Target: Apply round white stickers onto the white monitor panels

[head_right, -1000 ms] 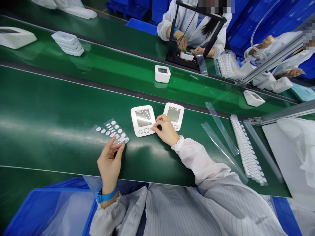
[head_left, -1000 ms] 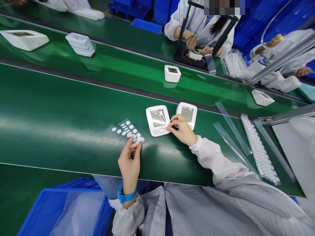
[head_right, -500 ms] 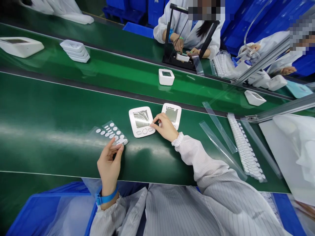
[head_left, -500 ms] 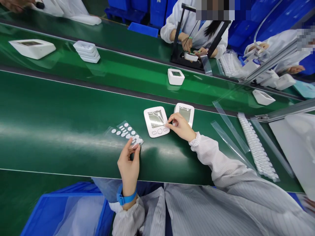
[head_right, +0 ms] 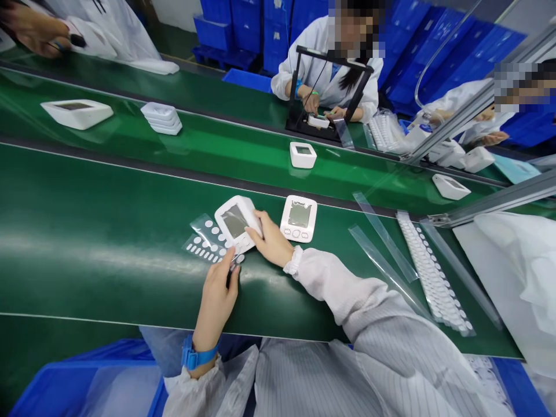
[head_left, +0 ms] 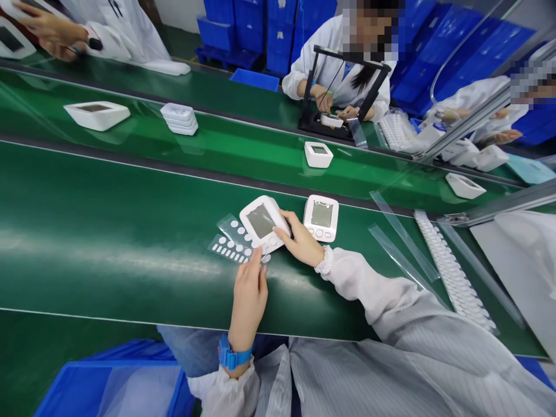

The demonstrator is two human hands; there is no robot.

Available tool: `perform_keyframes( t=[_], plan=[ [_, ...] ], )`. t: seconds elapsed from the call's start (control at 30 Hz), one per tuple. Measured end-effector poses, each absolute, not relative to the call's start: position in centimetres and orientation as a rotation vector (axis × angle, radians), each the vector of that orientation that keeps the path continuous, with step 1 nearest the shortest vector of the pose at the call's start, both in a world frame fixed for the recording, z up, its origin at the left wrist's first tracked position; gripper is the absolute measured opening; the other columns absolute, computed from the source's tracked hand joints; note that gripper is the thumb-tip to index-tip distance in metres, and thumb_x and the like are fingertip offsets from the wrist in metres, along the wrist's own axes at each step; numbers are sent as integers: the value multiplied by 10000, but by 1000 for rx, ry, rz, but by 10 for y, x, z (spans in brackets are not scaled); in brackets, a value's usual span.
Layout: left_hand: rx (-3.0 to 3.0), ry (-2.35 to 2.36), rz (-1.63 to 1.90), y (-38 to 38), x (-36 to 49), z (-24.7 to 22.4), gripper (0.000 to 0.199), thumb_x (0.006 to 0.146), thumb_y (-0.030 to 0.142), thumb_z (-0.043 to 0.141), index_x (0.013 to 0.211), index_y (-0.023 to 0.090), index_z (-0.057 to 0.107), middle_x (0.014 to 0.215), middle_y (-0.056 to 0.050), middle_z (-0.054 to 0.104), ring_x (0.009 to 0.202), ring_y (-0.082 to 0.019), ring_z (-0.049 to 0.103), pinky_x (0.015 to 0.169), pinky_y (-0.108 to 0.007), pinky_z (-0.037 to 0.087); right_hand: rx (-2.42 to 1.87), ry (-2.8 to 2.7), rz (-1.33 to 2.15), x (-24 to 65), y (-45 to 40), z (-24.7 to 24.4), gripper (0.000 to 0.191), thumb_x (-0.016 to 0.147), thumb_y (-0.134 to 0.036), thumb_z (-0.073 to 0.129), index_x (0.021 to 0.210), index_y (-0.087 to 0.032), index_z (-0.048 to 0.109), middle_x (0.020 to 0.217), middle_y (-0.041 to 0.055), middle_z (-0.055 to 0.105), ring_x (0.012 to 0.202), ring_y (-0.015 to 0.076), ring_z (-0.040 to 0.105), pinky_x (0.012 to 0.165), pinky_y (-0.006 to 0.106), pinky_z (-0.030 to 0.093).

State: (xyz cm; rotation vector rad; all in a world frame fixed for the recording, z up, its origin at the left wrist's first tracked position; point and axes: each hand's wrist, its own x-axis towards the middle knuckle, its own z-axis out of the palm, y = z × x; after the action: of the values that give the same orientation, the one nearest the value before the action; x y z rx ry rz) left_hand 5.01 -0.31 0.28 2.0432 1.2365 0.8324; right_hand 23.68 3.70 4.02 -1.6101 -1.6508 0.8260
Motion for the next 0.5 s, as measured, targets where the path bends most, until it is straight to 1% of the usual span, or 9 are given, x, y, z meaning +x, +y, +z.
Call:
perform_keyframes(
  t=[0.03, 0.1, 0.2, 0.27, 0.3, 0.33, 0.4, 0.43, 0.5],
  plan=[
    [2008, 1252, 826, -3, 49, 2, 470, 1001, 266, 425, 1461, 171, 411, 1283, -142, 585, 1161, -254, 549, 965, -405, 459, -1543, -1623, 936, 232, 43, 46, 480, 995, -337, 441, 1407, -116, 335, 1251, 154, 566, 1045, 243, 586, 929, 420, 480],
    [1942, 1267, 814, -4, 46, 1, 474, 998, 293, 444, 1456, 172, 423, 1225, -141, 607, 1118, -245, 569, 924, -382, 480, -1475, -1551, 1157, 227, 63, 58, 422, 978, -262, 490, 1373, -150, 392, 1124, 77, 614, 868, 171, 590, 851, 344, 502],
    [1855, 1279, 862, -7, 42, -2, 474, 993, 302, 463, 1456, 206, 429, 1268, -127, 594, 1125, -232, 579, 917, -354, 484, -1509, -1364, 1394, 235, 113, 74, 278, 948, -154, 523, 1223, -109, 526, 984, 45, 622, 817, 133, 582, 824, 308, 507],
    [1805, 1295, 876, -9, 40, -4, 474, 989, 307, 476, 1453, 222, 435, 1278, -121, 594, 1106, -225, 595, 904, -341, 488, -1562, -1256, 1462, 252, 156, 81, 232, 981, -149, 433, 1170, -60, 533, 858, 39, 603, 743, 130, 594, 755, 326, 522],
    [1785, 1303, 872, -9, 39, -5, 475, 987, 312, 482, 1452, 227, 438, 1266, -119, 601, 1090, -222, 604, 896, -338, 491, -1581, -1209, 1441, 263, 178, 83, 238, 995, -140, 376, 1166, -54, 519, 862, 38, 592, 754, 122, 599, 764, 322, 518],
    [1770, 1305, 864, -9, 39, -6, 477, 986, 317, 484, 1453, 232, 436, 1256, -116, 606, 1080, -220, 609, 890, -336, 492, -1602, -1167, 1370, 276, 200, 84, 260, 1012, -149, 323, 1197, -64, 485, 917, 46, 588, 795, 118, 604, 788, 313, 512],
    [1753, 1296, 843, -9, 38, -7, 484, 990, 324, 478, 1463, 244, 421, 1244, -110, 609, 1075, -215, 610, 884, -333, 495, -1680, -1105, 1137, 304, 243, 79, 305, 1023, -180, 306, 1306, -113, 399, 1123, 105, 565, 932, 167, 597, 818, 353, 532],
    [1751, 1288, 832, -9, 37, -7, 486, 993, 326, 472, 1469, 250, 411, 1236, -106, 609, 1070, -212, 609, 881, -332, 497, -1806, -1119, 850, 320, 262, 74, 310, 1012, -155, 334, 1310, -115, 410, 1177, 123, 554, 998, 178, 595, 864, 340, 518],
    [1749, 1280, 811, -8, 37, -6, 488, 999, 326, 459, 1478, 261, 394, 1225, -98, 608, 1057, -206, 609, 878, -329, 500, -2094, -1193, 335, 351, 292, 62, 360, 991, -100, 368, 1348, -76, 401, 1285, 169, 507, 1186, 197, 527, 1020, 315, 422]
  ],
)
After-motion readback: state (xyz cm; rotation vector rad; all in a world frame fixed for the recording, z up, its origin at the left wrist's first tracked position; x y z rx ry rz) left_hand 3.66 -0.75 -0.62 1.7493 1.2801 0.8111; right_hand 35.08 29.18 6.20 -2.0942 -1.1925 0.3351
